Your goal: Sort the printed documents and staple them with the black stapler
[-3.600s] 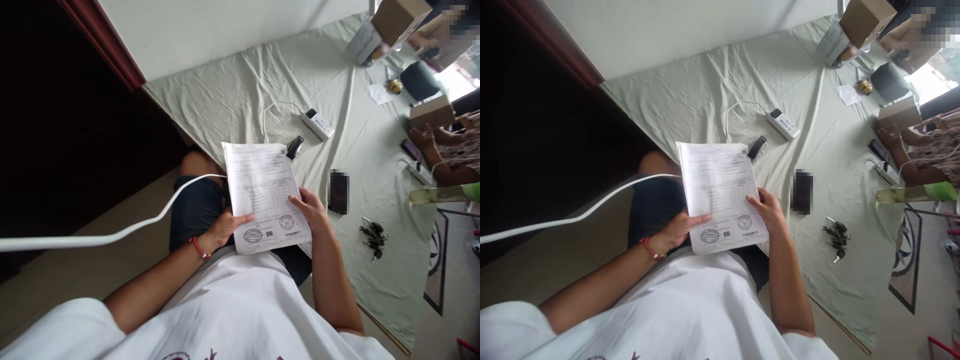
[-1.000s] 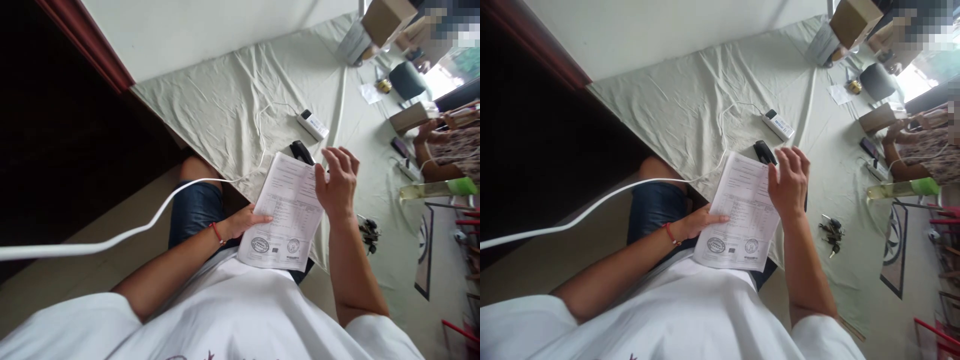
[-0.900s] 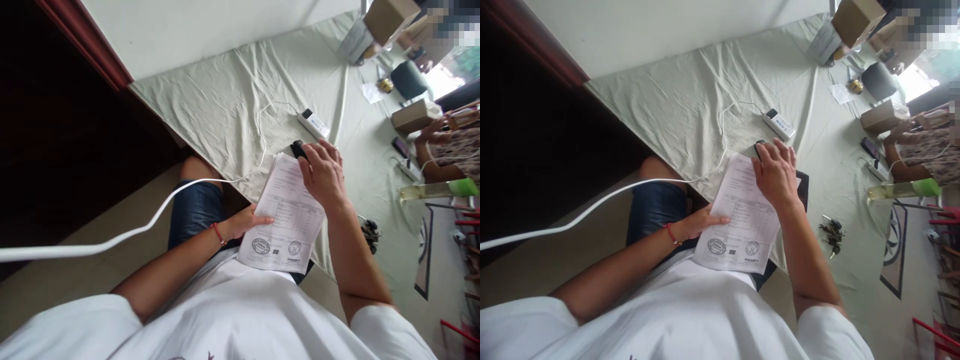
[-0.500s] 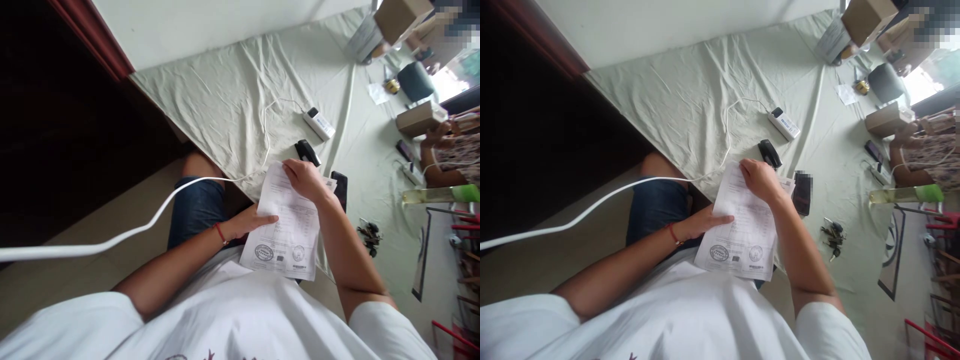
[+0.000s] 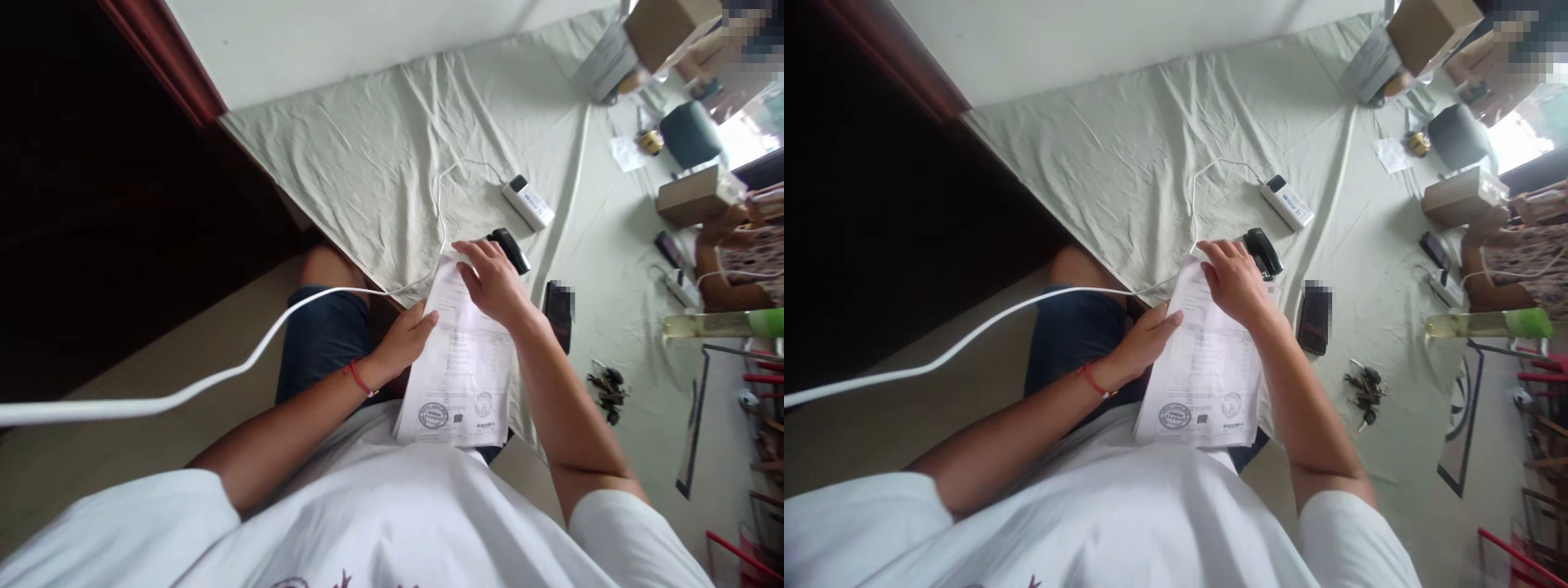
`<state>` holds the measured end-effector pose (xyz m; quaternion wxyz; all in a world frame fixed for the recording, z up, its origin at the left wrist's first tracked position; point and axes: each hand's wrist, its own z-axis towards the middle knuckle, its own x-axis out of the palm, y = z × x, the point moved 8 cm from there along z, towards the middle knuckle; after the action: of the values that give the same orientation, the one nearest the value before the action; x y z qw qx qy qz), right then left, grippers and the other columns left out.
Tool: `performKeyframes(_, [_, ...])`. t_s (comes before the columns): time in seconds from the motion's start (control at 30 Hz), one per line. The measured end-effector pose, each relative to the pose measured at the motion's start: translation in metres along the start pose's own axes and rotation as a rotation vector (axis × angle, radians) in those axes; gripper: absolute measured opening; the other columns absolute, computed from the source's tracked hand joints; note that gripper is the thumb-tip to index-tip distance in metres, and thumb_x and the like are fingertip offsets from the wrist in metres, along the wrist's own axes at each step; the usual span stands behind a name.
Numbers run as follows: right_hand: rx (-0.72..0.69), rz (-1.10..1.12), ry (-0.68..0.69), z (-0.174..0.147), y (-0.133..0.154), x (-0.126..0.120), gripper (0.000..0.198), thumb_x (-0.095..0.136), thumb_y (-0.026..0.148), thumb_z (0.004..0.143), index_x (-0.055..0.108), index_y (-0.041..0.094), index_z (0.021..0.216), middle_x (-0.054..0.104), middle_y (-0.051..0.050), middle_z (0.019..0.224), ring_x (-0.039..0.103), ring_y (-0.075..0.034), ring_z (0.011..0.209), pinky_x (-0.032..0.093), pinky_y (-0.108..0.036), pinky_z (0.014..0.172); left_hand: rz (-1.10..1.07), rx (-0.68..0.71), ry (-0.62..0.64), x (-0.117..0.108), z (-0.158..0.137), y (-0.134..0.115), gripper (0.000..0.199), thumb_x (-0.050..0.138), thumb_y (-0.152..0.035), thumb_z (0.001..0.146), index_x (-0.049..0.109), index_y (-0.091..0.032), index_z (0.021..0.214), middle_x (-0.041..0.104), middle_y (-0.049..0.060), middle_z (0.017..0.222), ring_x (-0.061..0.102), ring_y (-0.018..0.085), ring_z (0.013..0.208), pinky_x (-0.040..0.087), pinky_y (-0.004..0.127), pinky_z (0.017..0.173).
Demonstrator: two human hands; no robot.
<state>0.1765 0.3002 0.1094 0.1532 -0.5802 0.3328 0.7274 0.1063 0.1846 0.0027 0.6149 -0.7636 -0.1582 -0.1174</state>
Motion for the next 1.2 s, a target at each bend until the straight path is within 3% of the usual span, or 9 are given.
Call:
performKeyframes(0.13, [-0.062, 0.021, 0.08, 0.002, 0.002, 0.006, 0.039, 0.041, 0.031, 0.104, 0.061, 0.022, 0.136, 0.067, -0.011, 0.133, 0.059, -0.029, 0.123, 0.05, -0.051, 0.103, -0.162, -0.023, 0.053, 0.002, -0.001, 0.005, 0.046, 0.071, -0.056, 0.089, 0.065, -0.015, 0.11, 0.074, 0.007, 0.098, 0.067, 0.022, 0.084, 0.051, 0.032, 0.074])
performKeyframes(0.23, [-0.015, 0.075, -0.074, -0.009, -0.011, -0.014, 0.039, 0.046, 0.035, 0.103, 0.061, 0.024, 0.137, 0.061, -0.01, 0.143, 0.055, -0.029, 0.134, 0.046, -0.053, 0.112, -0.29, -0.065, 0.056, 0.001, -0.003, 0.006, 0.049, 0.076, -0.055, 0.085, 0.066, -0.015, 0.111, 0.076, 0.008, 0.098, 0.07, 0.023, 0.084, 0.053, 0.033, 0.075])
performKeyframes(0.37, [0.395, 0.218, -0.44, -0.066, -0.07, -0.035, 0.042, 0.055, 0.048, 0.097, 0.062, 0.025, 0.132, 0.064, -0.011, 0.134, 0.062, -0.027, 0.124, 0.054, -0.05, 0.103, -0.434, -0.127, 0.045, -0.003, -0.007, 0.005, 0.046, 0.08, -0.047, 0.084, 0.068, -0.015, 0.115, 0.077, 0.009, 0.103, 0.073, 0.026, 0.09, 0.056, 0.037, 0.082])
performKeyframes(0.47, [0.745, 0.484, -0.431, -0.119, -0.106, -0.005, 0.06, 0.063, 0.063, 0.088, 0.06, 0.021, 0.131, 0.07, -0.011, 0.12, 0.068, -0.026, 0.112, 0.056, -0.049, 0.1, -0.542, -0.131, 0.069, -0.002, -0.01, 0.001, 0.045, 0.082, -0.04, 0.083, 0.07, -0.016, 0.119, 0.078, 0.01, 0.109, 0.074, 0.029, 0.099, 0.057, 0.041, 0.09])
performKeyframes(0.53, [0.837, 0.765, -0.4, -0.142, -0.108, 0.019, 0.068, 0.068, 0.067, 0.083, 0.058, 0.022, 0.133, 0.072, -0.01, 0.117, 0.071, -0.024, 0.108, 0.056, -0.044, 0.1, -0.596, -0.137, 0.11, 0.001, -0.011, -0.001, 0.045, 0.082, -0.038, 0.082, 0.071, -0.016, 0.12, 0.078, 0.01, 0.111, 0.074, 0.03, 0.102, 0.057, 0.043, 0.093])
performKeyframes(0.6, [0.864, 0.968, -0.393, -0.155, -0.1, 0.033, 0.067, 0.071, 0.066, 0.082, 0.058, 0.025, 0.133, 0.074, -0.007, 0.114, 0.073, -0.02, 0.103, 0.058, -0.038, 0.096, -0.63, -0.146, 0.156, 0.004, -0.011, -0.003, 0.042, 0.083, -0.036, 0.082, 0.073, -0.016, 0.117, 0.078, 0.011, 0.111, 0.074, 0.031, 0.102, 0.057, 0.044, 0.095])
performKeyframes(0.73, [0.838, 1.249, -0.197, -0.159, -0.077, 0.047, 0.06, 0.082, 0.062, 0.073, 0.07, 0.027, 0.12, 0.078, -0.005, 0.105, 0.075, -0.021, 0.087, 0.061, -0.035, 0.081, -0.668, -0.174, 0.226, 0.007, -0.011, -0.005, 0.039, 0.084, -0.036, 0.08, 0.075, -0.016, 0.113, 0.079, 0.011, 0.109, 0.075, 0.031, 0.101, 0.058, 0.044, 0.095])
performKeyframes(0.9, [0.838, 1.361, -0.213, -0.163, -0.079, 0.04, 0.048, 0.092, 0.057, 0.058, 0.077, 0.027, 0.092, 0.08, -0.005, 0.095, 0.076, -0.026, 0.076, 0.064, -0.043, 0.075, -0.653, -0.204, 0.269, 0.002, -0.01, -0.004, 0.049, 0.087, -0.037, 0.075, 0.075, -0.013, 0.116, 0.078, 0.016, 0.114, 0.075, 0.034, 0.104, 0.058, 0.046, 0.096])
performKeyframes(1.2, [0.786, 1.395, -0.074, -0.148, -0.07, 0.038, 0.064, 0.097, 0.049, 0.05, 0.078, 0.024, 0.105, 0.08, -0.01, 0.109, 0.076, -0.035, 0.105, 0.062, -0.052, 0.094, -0.436, -0.157, 0.297, 0.003, 0.0, -0.01, 0.051, 0.095, -0.021, 0.061, 0.078, -0.015, 0.109, 0.078, 0.014, 0.114, 0.072, 0.033, 0.109, 0.054, 0.049, 0.102])
